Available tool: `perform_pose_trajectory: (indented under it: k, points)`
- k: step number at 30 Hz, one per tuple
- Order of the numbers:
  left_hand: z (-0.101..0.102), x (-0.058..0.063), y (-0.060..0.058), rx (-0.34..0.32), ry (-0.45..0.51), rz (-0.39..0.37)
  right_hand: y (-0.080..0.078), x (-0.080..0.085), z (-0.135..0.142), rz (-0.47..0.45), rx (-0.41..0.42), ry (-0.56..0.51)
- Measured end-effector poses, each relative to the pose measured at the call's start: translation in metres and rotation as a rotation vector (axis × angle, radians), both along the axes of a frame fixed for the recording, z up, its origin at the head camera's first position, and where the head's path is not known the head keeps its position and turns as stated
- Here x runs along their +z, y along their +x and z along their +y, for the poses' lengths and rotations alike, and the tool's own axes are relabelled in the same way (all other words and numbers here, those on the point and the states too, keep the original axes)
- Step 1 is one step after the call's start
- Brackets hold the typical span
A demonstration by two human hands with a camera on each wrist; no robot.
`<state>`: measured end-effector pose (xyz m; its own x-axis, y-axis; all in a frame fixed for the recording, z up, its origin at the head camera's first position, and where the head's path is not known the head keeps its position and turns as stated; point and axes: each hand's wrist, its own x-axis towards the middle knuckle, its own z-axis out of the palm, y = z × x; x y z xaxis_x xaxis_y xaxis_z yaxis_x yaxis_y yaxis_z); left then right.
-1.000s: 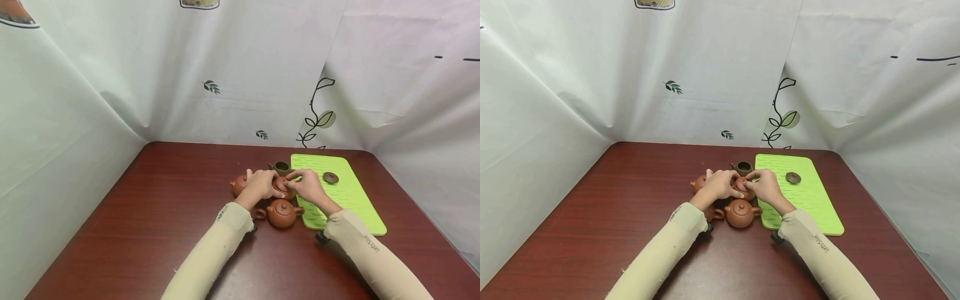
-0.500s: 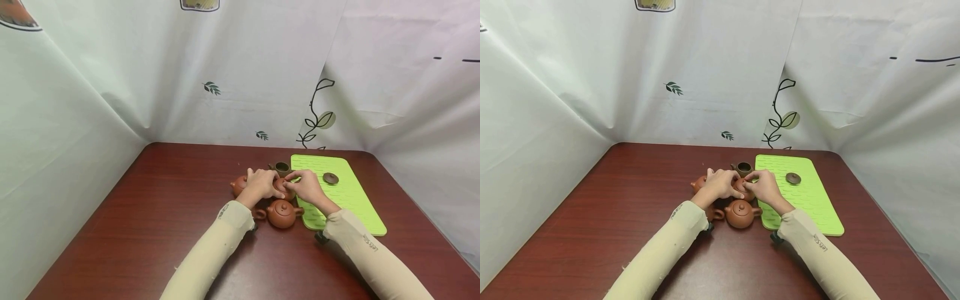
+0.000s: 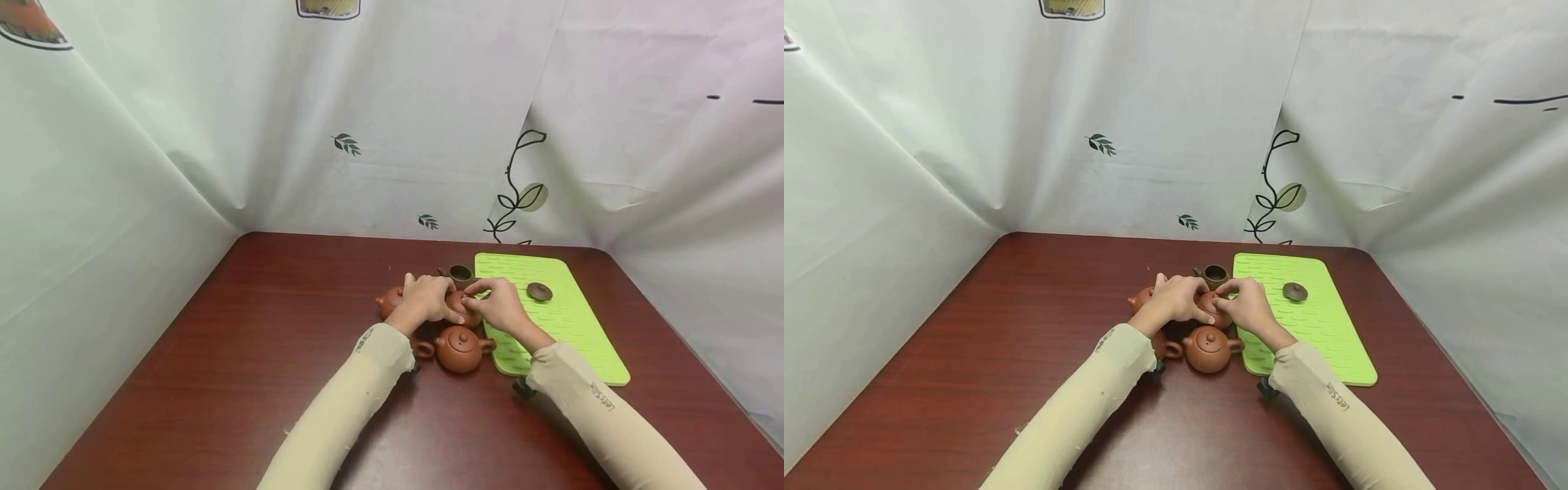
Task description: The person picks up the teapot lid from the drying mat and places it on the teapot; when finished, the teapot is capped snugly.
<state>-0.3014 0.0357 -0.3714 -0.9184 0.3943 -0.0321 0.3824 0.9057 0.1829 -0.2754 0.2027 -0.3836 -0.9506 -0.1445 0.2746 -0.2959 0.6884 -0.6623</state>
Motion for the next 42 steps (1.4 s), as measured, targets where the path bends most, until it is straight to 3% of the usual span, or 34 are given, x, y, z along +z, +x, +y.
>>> perform_pose_trajectory:
  k: [5, 13, 19, 27, 31, 42]
  points:
    - [0.000, 0.006, 0.002, -0.011, -0.023, -0.023, 0.001, 0.001, 0.003, -0.016, 0.007, -0.001]
    - [-0.006, 0.022, 0.005, -0.036, 0.059, -0.168, 0.004, 0.004, 0.016, -0.036, -0.004, -0.016]
    - [-0.008, 0.032, -0.002, -0.017, 0.121, -0.144, 0.004, 0.012, 0.031, -0.018, -0.043, 0.000]
    - [-0.007, 0.024, -0.023, 0.035, 0.143, -0.041, -0.001, 0.015, 0.051, 0.018, -0.105, 0.001]
    - [-0.006, 0.020, -0.031, 0.060, 0.154, -0.050, -0.005, 0.011, 0.063, 0.019, -0.130, 0.005]
    - [0.002, 0.020, -0.047, 0.048, 0.184, -0.096, -0.024, -0.001, 0.098, 0.005, -0.243, 0.043]
